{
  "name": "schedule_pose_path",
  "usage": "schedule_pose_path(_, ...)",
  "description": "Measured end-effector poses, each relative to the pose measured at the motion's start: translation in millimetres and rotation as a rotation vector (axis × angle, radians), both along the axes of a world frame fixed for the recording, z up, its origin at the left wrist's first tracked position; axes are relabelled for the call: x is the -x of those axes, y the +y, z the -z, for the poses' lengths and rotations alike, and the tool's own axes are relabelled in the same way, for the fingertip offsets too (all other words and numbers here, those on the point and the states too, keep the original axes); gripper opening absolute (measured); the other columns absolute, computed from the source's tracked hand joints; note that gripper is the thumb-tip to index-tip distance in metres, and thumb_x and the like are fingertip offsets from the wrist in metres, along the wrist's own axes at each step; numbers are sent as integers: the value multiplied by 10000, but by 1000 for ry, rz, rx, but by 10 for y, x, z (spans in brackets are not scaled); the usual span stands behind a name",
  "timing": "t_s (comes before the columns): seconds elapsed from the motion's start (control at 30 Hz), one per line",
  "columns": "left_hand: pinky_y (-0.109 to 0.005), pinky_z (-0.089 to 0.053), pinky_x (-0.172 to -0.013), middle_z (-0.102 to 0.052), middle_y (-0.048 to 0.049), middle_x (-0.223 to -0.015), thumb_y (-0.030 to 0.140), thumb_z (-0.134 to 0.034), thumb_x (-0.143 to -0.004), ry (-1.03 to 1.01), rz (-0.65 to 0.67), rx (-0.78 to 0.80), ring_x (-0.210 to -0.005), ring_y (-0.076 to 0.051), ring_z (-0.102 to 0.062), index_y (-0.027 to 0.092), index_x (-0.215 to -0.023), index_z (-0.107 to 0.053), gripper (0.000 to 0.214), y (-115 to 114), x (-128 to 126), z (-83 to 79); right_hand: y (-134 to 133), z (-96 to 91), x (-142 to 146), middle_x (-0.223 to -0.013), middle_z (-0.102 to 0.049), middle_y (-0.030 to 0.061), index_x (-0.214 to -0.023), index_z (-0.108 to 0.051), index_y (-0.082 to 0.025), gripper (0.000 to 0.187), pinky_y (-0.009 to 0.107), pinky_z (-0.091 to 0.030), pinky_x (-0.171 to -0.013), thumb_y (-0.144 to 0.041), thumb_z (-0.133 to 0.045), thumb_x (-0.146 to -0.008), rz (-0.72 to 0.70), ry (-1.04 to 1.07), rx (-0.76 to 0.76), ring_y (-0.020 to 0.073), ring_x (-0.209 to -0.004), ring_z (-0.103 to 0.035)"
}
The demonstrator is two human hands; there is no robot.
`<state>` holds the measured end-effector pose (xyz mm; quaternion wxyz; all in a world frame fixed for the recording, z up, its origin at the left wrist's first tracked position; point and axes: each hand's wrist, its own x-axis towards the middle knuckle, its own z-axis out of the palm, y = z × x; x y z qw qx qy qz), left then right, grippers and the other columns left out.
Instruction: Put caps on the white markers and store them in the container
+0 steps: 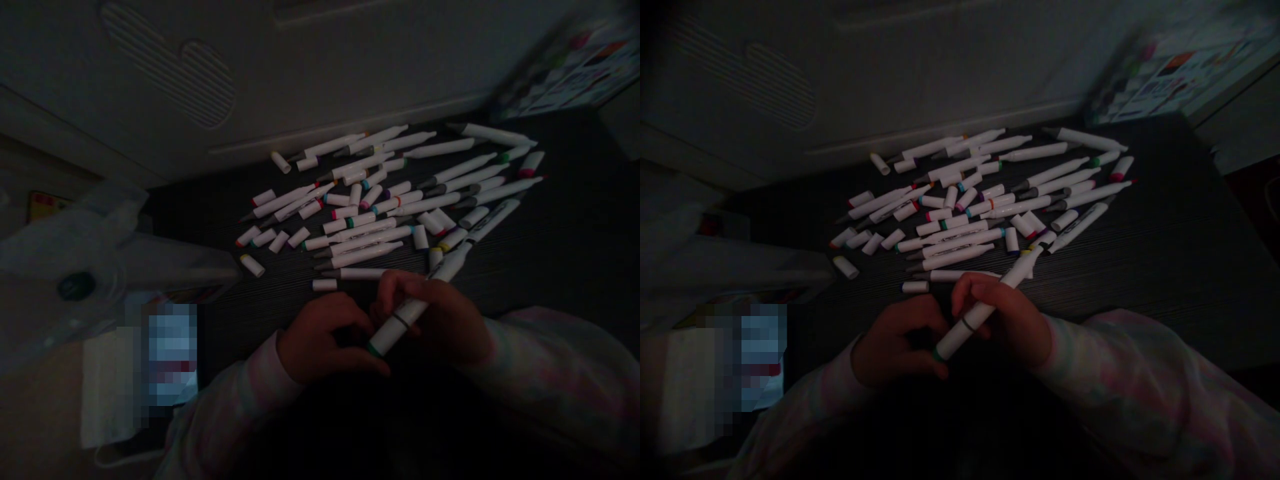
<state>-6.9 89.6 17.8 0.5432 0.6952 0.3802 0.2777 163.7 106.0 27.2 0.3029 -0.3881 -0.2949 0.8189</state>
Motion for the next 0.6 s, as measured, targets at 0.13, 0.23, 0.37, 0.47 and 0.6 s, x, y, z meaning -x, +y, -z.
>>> schedule_pose_path(0.13, -224, -395, -573, -592, -23, -616, 498, -642, -608, 7, 8, 3, -594, -115, -525, 128, -671, -611, 377, 3, -3, -13, -5, -5, 2, -356, -341, -48, -612, -546, -156, 245, 230, -267, -408, -338, -426, -723, 8, -6, 1, 99, -376, -356)
schedule_pose_path(0.23, -223, -387, -556, -583, -27, -603, 499, -640, -611, 15, 14, -12, -578, -114, -515, 115, -663, -613, 388, 4, -5, -16, -3, -6, 2, -360, -344, -46, -609, -547, -156, 249, 232, -271, -412, -339, -425, -725, 6, -10, 0, 100, -380, -356)
schedule_pose_path(0.37, -223, -384, -556, -579, -24, -604, 504, -637, -611, 10, 5, -28, -581, -115, -515, 118, -669, -614, 391, 1, -3, -17, 1, -3, 5, -352, -343, -47, -609, -547, -154, 249, 227, -269, -409, -338, -426, -726, 5, -14, 1, 99, -376, -357)
schedule_pose_path(0.47, -219, -384, -555, -581, -25, -606, 504, -638, -609, 6, 7, -30, -581, -112, -516, 117, -670, -614, 393, 1, -4, -15, -3, -3, 8, -354, -348, -46, -604, -544, -153, 252, 231, -277, -413, -344, -429, -721, 5, -27, -8, 102, -380, -365)
schedule_pose_path(0.6, -217, -388, -564, -585, -20, -609, 493, -648, -603, 5, 11, -33, -585, -109, -517, 121, -669, -612, 380, 4, -8, -15, -8, -6, 10, -360, -354, -43, -594, -542, -154, 257, 237, -267, -410, -352, -431, -715, 5, -28, -12, 103, -375, -355)
